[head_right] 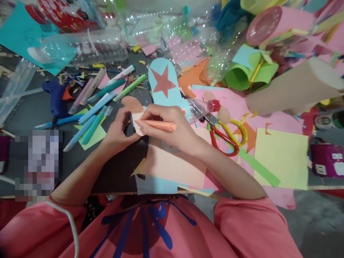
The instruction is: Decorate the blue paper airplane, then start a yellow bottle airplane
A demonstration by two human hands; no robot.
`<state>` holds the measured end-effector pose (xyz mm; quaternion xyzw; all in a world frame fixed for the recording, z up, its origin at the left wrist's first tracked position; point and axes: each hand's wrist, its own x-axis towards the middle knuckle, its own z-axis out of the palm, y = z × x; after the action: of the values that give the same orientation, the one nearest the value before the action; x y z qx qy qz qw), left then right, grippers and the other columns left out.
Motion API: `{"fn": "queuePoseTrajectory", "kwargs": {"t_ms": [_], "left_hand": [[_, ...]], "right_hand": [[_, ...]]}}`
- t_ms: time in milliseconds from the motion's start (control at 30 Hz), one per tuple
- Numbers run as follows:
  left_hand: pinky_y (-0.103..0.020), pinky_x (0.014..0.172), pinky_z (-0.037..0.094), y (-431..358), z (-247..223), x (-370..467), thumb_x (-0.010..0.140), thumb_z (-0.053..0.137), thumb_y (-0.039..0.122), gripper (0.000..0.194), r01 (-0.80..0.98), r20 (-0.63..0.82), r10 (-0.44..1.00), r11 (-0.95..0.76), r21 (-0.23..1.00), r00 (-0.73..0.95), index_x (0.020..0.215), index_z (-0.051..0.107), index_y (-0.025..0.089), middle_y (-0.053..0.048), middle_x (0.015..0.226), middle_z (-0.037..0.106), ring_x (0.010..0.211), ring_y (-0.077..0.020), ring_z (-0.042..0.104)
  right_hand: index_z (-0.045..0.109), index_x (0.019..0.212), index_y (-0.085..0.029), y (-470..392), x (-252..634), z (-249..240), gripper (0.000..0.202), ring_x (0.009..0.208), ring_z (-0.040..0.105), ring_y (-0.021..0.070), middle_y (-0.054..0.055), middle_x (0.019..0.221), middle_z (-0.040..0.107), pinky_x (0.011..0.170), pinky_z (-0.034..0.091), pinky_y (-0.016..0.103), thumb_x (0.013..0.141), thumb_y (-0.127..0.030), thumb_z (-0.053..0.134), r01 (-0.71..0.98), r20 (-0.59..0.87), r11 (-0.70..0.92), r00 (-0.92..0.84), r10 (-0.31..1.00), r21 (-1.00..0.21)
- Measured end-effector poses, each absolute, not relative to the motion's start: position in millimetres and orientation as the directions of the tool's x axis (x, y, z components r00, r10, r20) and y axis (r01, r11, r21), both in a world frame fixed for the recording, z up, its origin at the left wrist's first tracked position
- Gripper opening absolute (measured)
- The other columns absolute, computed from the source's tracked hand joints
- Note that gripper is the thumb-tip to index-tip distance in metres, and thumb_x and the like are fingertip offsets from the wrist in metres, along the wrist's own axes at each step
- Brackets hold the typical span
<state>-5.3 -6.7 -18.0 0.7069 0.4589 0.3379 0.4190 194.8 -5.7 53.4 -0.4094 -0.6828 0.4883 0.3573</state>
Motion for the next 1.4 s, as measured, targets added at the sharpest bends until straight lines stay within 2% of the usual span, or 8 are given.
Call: {"fn": "queuePoseTrajectory", "kwargs": {"t_ms": [200,467,867,1100,1267,1400], "left_hand": [[-0.035,0.104,0.055,-6.2,-19.6,-5.3,0.078,0.067,0.027,0.058,0.367,0.124,0.926,-0.26,0.893,0.357,0.132,0.045,0.019,-0.011,0.132,0.063,0.119,-0.0243,0.067],[-0.033,0.103,0.055,-6.5,-18.4,-5.7,0.078,0.066,0.026,0.055,0.358,0.095,0.934,-0.224,0.907,0.345,0.129,0.048,0.021,-0.009,0.13,0.065,0.117,-0.0222,0.068],[-0.035,0.105,0.054,-6.5,-19.1,-7.5,0.076,0.068,0.027,0.058,0.36,0.072,0.937,-0.202,0.911,0.343,0.13,0.049,0.023,-0.009,0.133,0.064,0.12,-0.0242,0.067],[-0.036,0.105,0.055,-5.9,-20.8,-8.1,0.075,0.07,0.027,0.059,0.352,0.085,0.934,-0.214,0.911,0.347,0.13,0.048,0.023,-0.009,0.131,0.065,0.12,-0.0251,0.067],[-0.037,0.109,0.053,-5.5,-22.5,-8.1,0.077,0.068,0.025,0.059,0.326,0.106,0.933,-0.225,0.918,0.344,0.132,0.047,0.024,-0.01,0.136,0.062,0.126,-0.0255,0.064],[-0.039,0.111,0.051,-4.2,-30.0,-10.0,0.078,0.071,0.032,0.061,0.311,0.143,0.947,-0.233,0.921,0.286,0.133,0.045,0.024,-0.012,0.14,0.057,0.13,-0.0266,0.061]], "right_hand": [[0.066,0.076,-0.019,-6.2,195.8,56.1,0.031,0.056,0.053,0.0107,-0.003,0.065,0.062,0.051,0.04,0.025,0.089,-0.047,0.066,0.311,0.011,0.139,-0.381,0.925,-0.94],[0.065,0.074,-0.022,-6.4,198.4,52.3,0.017,0.052,0.05,0.0105,-0.003,0.065,0.063,0.047,0.035,0.026,0.089,-0.03,0.068,0.291,0.044,0.161,-0.371,0.928,-0.943],[0.059,0.068,-0.021,-3.2,203.7,53.6,0.021,0.053,0.049,0.0106,-0.004,0.061,0.06,0.05,0.036,0.026,0.086,-0.025,0.068,0.283,0.124,0.226,-0.337,0.933,-0.932],[0.057,0.066,-0.022,-3.1,204.5,53.2,0.024,0.054,0.052,0.0117,-0.004,0.061,0.06,0.05,0.039,0.026,0.086,-0.029,0.069,0.322,0.121,0.222,-0.306,0.944,-0.921],[0.058,0.068,-0.023,-6.3,205.0,52.4,0.024,0.05,0.052,0.01,-0.004,0.062,0.06,0.046,0.039,0.025,0.086,-0.033,0.069,0.18,0.226,0.266,-0.213,0.95,-0.947],[0.062,0.074,-0.024,-11.0,206.8,50.3,0.025,0.054,0.055,0.0113,-0.003,0.066,0.063,0.049,0.044,0.027,0.091,-0.041,0.068,0.234,0.248,0.287,-0.182,0.951,-0.929]]}}
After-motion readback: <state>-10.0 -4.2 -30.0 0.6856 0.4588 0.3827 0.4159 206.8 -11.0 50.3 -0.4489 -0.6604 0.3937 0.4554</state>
